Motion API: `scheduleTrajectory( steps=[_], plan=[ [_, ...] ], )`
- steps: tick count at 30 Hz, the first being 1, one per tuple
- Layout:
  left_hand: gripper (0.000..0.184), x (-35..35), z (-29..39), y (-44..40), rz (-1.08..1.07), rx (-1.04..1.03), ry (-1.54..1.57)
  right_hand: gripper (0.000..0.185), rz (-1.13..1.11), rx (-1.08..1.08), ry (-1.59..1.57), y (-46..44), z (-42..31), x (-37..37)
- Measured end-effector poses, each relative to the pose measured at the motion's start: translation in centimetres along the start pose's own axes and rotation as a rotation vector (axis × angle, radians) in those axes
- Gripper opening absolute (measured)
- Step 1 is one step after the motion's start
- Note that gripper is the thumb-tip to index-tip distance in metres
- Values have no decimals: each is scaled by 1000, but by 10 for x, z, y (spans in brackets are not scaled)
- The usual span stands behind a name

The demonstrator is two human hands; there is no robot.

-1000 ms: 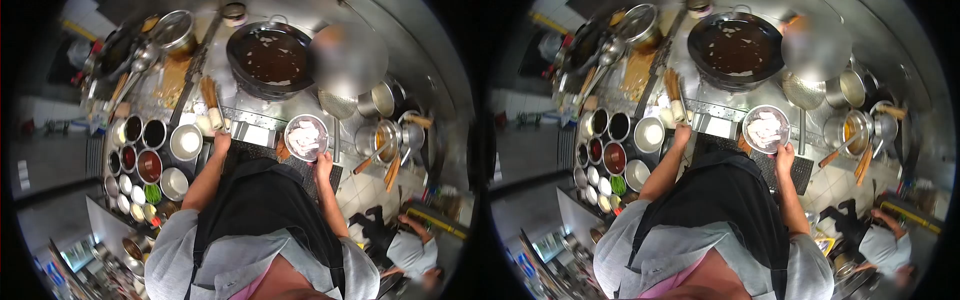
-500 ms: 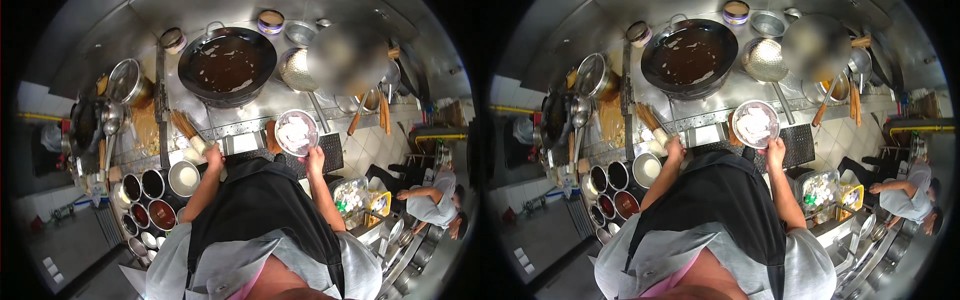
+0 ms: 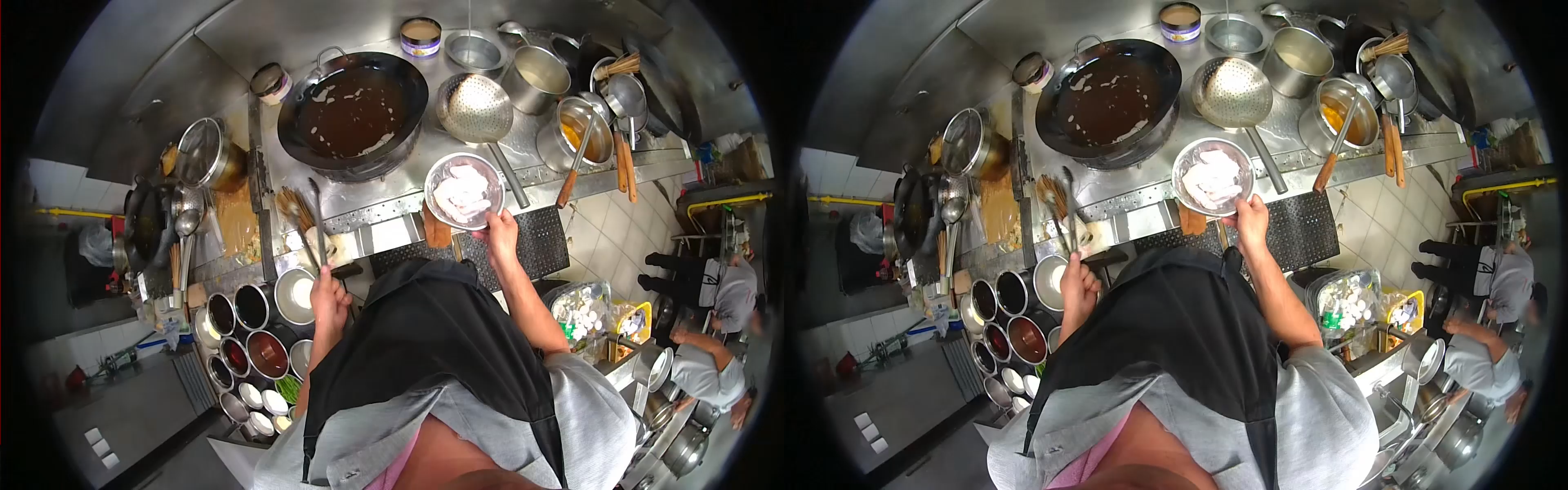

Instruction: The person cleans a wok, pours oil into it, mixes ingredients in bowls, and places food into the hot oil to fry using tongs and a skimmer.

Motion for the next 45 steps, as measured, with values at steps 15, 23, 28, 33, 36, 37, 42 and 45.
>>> scheduleTrajectory(
  steps=[15, 23, 28, 33, 36, 37, 42, 45],
  plan=[
    [69, -118, 43, 82, -19, -1065, -1096, 8, -211, 174, 121, -62, -23, 0],
    [52, -134, 56, 108, -73, -1238, -1764, 15, -241, 199, 117, -68, -21, 2],
    [45, -157, 72, 119, -100, -1266, -1851, 15, -230, 221, 137, -64, -22, -2],
    [45, -162, 92, 107, -153, -1241, -1919, 16, -204, 243, 135, -59, -21, -8],
    [44, -163, 106, 101, -175, -1220, -1916, 20, -190, 269, 142, -58, -17, -12],
    [43, -161, 110, 100, -174, -1206, -1910, 20, -180, 270, 139, -57, -14, -13],
    [41, -154, 124, 93, -174, -1204, -1908, 21, -139, 268, 138, -53, -7, -24],
    [40, -147, 132, 95, -160, -1216, -1895, 21, -149, 255, 99, -50, -2, -30]
  ],
)
Point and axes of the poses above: each hand's wrist, its own y-axis away from the middle knuckle, its own x-axis out of the back of the hand, z = x × y, the point moved 1 cm from there along -y, towards the middle knuckle, and after that the axes turned 10 degrees about z, right-handed, at the moved point
